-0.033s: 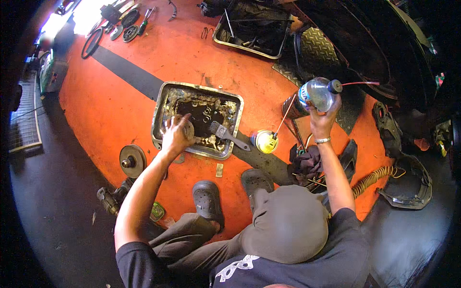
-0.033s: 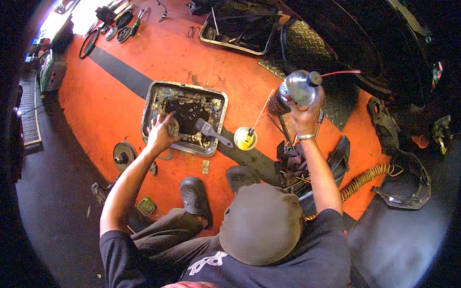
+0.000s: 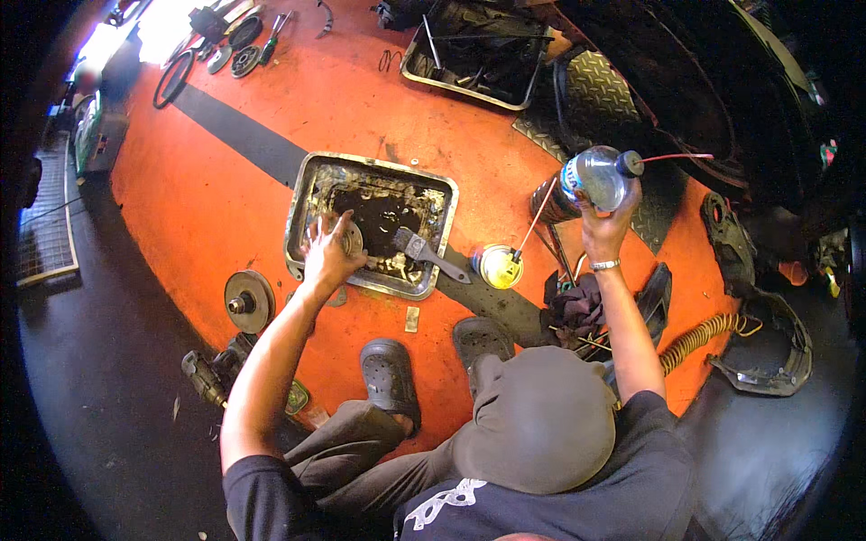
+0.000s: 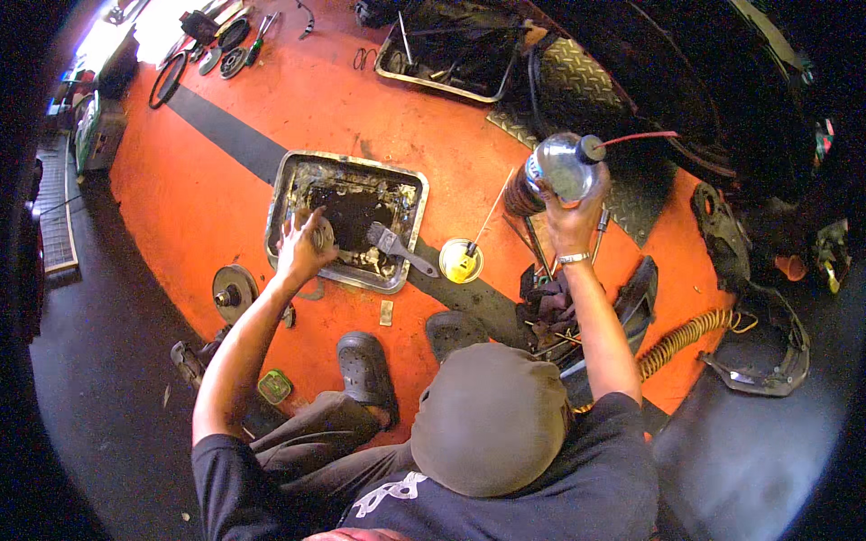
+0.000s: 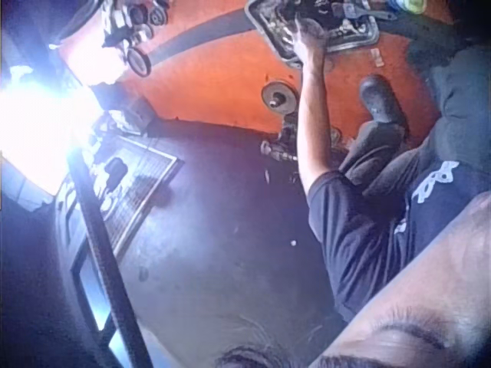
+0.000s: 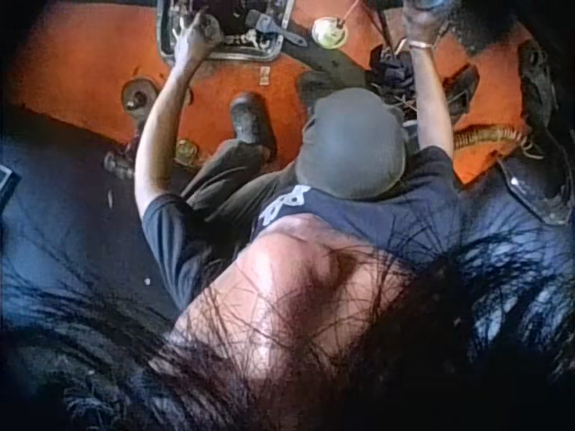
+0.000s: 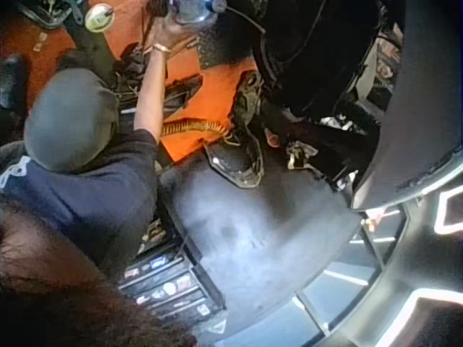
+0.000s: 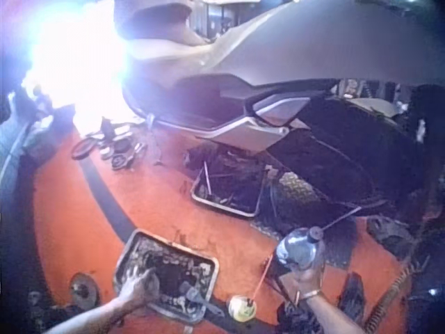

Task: The person cleans various motorcycle clutch components by hand and with a brush. They scrub the metal parts in a tray of fluid, rinse them with water from a bottle, and use a screwdriver to scrape off debris.

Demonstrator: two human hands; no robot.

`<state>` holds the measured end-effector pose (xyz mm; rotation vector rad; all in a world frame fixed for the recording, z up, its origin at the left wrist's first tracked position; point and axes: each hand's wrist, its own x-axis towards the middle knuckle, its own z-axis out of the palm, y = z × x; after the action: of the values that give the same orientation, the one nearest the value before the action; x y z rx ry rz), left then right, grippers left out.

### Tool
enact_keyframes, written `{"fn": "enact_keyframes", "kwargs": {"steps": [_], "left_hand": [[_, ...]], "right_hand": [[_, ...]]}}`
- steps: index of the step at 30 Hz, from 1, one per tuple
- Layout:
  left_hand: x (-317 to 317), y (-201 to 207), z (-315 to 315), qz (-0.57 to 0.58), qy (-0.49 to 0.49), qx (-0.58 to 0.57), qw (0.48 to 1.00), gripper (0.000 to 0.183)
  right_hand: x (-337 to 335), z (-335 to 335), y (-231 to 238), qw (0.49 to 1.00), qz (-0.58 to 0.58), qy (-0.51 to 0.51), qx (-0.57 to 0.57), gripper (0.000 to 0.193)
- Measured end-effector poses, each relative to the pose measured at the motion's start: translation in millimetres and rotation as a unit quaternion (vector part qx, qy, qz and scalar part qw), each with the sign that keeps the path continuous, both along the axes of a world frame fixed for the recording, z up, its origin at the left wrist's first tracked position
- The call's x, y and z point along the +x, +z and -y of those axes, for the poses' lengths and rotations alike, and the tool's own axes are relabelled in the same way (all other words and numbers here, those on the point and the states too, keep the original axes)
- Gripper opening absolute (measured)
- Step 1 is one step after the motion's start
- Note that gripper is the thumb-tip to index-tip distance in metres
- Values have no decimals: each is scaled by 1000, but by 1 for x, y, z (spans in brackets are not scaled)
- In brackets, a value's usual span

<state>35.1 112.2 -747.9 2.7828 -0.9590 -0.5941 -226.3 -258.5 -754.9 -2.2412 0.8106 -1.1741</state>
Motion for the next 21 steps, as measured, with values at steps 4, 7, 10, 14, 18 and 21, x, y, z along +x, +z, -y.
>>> {"fn": "enact_keyframes", "kwargs": {"steps": [4,7,10,14,18,21], "left_hand": [[0,-16,-13,55,94,-71,992,85],[-3,-27,-29,-38,281,-116,952,79],[-26,-32,-37,-320,501,-288,751,77],[-85,-19,-45,-490,572,-428,500,68],[-95,-16,-36,-500,584,-444,460,61],[-76,-20,-13,-494,577,-451,469,57]], "right_hand": [[12,-15,-3,977,103,49,181,89],[12,-12,8,977,-20,41,210,83],[18,3,7,975,38,44,215,81],[26,5,-9,995,34,-17,87,79],[29,-7,-13,989,51,38,133,89],[8,-2,-37,989,17,0,147,89]]}}
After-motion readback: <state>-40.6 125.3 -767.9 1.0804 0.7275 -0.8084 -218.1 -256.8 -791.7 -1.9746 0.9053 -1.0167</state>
